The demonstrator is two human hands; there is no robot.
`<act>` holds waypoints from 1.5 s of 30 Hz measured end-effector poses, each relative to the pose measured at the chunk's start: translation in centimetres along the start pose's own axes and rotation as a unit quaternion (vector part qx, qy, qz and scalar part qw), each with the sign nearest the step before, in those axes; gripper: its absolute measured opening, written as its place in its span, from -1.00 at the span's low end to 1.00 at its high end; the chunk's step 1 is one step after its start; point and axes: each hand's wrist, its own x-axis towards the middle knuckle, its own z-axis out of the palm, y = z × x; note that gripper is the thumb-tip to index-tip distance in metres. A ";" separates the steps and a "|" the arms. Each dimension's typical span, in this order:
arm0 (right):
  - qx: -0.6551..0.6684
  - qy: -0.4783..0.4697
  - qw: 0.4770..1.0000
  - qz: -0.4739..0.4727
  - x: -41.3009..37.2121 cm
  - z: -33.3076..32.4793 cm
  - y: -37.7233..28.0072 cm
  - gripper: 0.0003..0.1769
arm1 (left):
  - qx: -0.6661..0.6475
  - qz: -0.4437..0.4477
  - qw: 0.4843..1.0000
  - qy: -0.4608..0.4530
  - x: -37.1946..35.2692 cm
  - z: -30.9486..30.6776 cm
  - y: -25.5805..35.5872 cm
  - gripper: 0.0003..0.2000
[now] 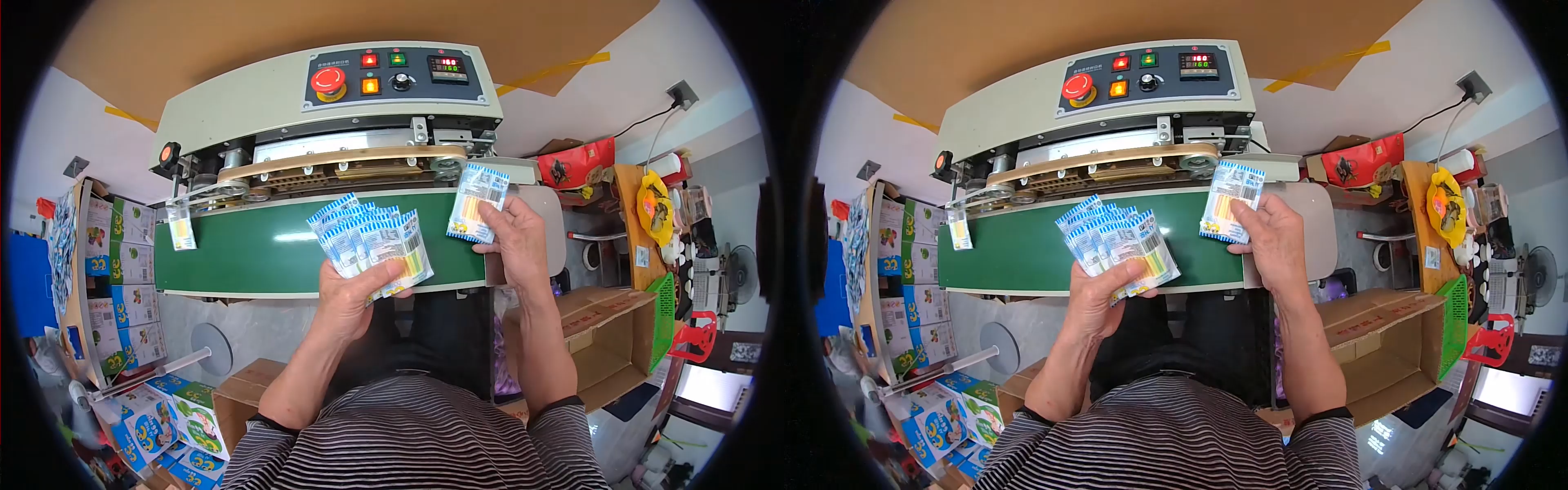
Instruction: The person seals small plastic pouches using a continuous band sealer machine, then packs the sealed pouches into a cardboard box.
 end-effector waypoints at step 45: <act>-0.089 0.037 0.995 -0.039 0.8 3.3 1.0 -0.70 | 0.036 0.023 0.999 0.009 1.1 1.1 0.2 -0.68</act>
